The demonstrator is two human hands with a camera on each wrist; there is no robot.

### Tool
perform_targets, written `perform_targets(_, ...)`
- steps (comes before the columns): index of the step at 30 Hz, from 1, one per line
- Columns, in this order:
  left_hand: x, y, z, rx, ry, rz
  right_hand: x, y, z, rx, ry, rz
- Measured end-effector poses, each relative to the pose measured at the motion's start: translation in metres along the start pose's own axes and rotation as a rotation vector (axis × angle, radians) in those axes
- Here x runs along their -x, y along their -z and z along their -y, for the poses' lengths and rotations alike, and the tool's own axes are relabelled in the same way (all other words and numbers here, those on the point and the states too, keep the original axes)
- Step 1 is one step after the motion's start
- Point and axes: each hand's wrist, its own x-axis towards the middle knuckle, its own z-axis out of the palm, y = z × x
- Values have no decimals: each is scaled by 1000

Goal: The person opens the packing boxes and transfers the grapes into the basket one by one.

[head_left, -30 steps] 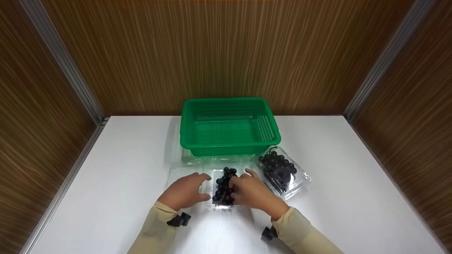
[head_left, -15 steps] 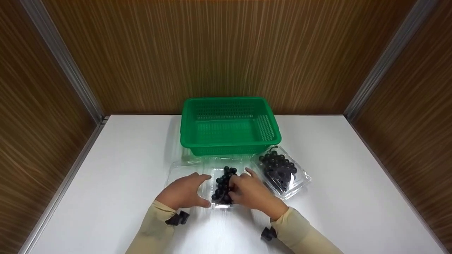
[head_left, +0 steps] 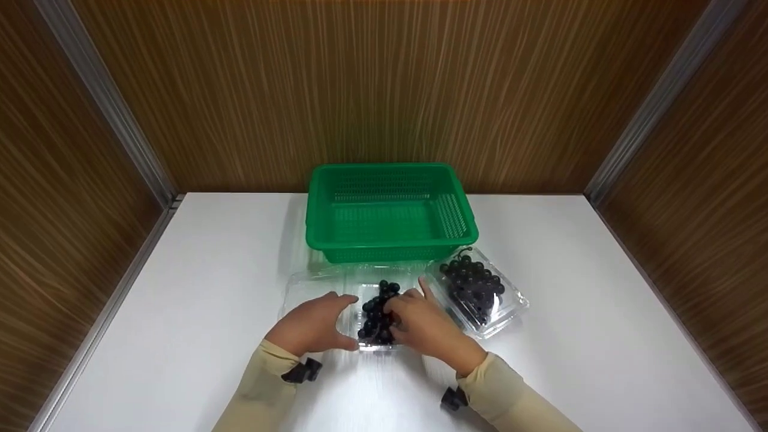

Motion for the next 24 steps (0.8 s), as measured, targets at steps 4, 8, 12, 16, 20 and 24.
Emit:
perform_targets(4, 1, 0, -1, 6, -11, -4, -2, 0, 1, 26, -1, 7)
perform_targets(8, 1, 0, -1, 8, -1, -1, -3, -2, 0, 41, 19, -28)
perform_targets(12, 1, 0, -1, 5, 4, 2, -2, -3, -1, 3, 15, -61)
perform_targets(16, 0, 0, -1, 3, 8, 7, -1, -5, 0, -60, 7, -82)
perform_targets(20, -1, 0, -2, 9, 21, 11, 0, -7, -3, -117, 35, -122)
perform_targets(24, -2, -1, -4, 10, 31, 17, 2, -9, -6, -181, 49, -146)
